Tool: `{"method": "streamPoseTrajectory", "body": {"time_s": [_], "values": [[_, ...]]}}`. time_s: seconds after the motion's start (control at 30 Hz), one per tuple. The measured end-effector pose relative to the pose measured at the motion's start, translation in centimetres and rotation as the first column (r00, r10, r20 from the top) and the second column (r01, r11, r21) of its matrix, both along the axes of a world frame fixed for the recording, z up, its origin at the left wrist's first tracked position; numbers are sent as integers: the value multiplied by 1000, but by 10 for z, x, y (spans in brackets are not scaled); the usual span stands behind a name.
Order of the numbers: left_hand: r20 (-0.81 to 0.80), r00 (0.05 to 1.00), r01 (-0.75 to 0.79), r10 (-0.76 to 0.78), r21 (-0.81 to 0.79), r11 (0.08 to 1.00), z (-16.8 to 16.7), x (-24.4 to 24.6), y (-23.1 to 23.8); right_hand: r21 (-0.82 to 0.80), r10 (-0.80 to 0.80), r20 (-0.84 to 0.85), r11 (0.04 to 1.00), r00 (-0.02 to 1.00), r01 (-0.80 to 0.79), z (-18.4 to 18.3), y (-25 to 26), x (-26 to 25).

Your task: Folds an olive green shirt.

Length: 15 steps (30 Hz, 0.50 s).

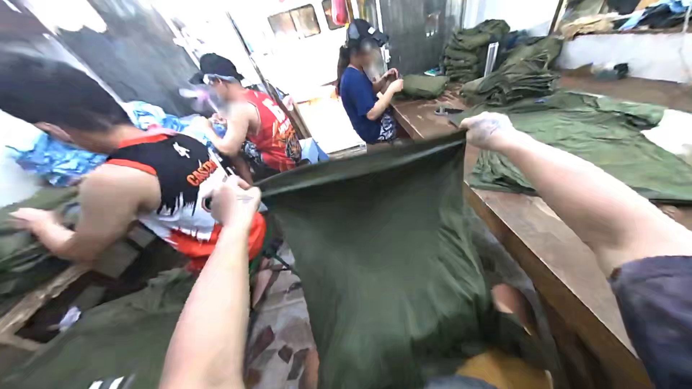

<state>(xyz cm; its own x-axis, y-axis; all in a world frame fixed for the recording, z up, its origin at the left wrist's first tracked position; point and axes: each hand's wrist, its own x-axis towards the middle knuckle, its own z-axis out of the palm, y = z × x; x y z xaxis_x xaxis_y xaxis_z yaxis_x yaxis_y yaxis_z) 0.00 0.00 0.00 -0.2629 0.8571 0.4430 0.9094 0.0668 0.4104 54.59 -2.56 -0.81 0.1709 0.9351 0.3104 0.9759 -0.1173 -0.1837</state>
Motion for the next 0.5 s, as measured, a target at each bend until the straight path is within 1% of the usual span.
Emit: {"method": "streamPoseTrajectory", "body": {"time_s": [0.03,0.07,0.1,0.13,0.17,0.2,0.23,0.27,0.3,0.33,0.4,0.43,0.5], "values": [[41,999,-4,-3,164,986,11,-10,10,99,-22,-65,995,998,28,21,11,16],[88,995,7,-37,314,949,28,-12,7,236,-12,-144,971,989,46,44,17,26],[139,987,15,-84,433,901,42,-5,-6,360,11,-208,931,978,66,65,18,31],[205,965,37,-166,520,854,55,5,-25,459,54,-266,885,963,77,82,14,31],[281,919,69,-275,572,817,63,16,-46,556,117,-311,827,943,81,93,8,28],[366,847,103,-387,601,793,61,25,-64,650,201,-346,755,917,80,95,0,23],[424,749,170,-509,619,767,49,31,-80,727,293,-361,683,885,71,92,-12,18],[448,665,246,-597,623,742,30,32,-93,773,369,-360,632,857,52,81,-28,11],[443,624,296,-644,628,719,7,32,-102,792,419,-355,609,836,31,65,-47,5],[427,604,330,-673,635,699,-20,32,-109,795,450,-370,607,813,25,43,-67,-3],[453,554,340,-699,643,686,-78,37,-121,768,458,-460,635,760,83,-20,-101,-22],[497,524,332,-692,629,703,-109,40,-126,744,438,-506,657,743,120,-57,-116,-32],[604,514,283,-609,551,785,-170,43,-134,695,359,-532,703,767,153,-132,-144,-50]]}}
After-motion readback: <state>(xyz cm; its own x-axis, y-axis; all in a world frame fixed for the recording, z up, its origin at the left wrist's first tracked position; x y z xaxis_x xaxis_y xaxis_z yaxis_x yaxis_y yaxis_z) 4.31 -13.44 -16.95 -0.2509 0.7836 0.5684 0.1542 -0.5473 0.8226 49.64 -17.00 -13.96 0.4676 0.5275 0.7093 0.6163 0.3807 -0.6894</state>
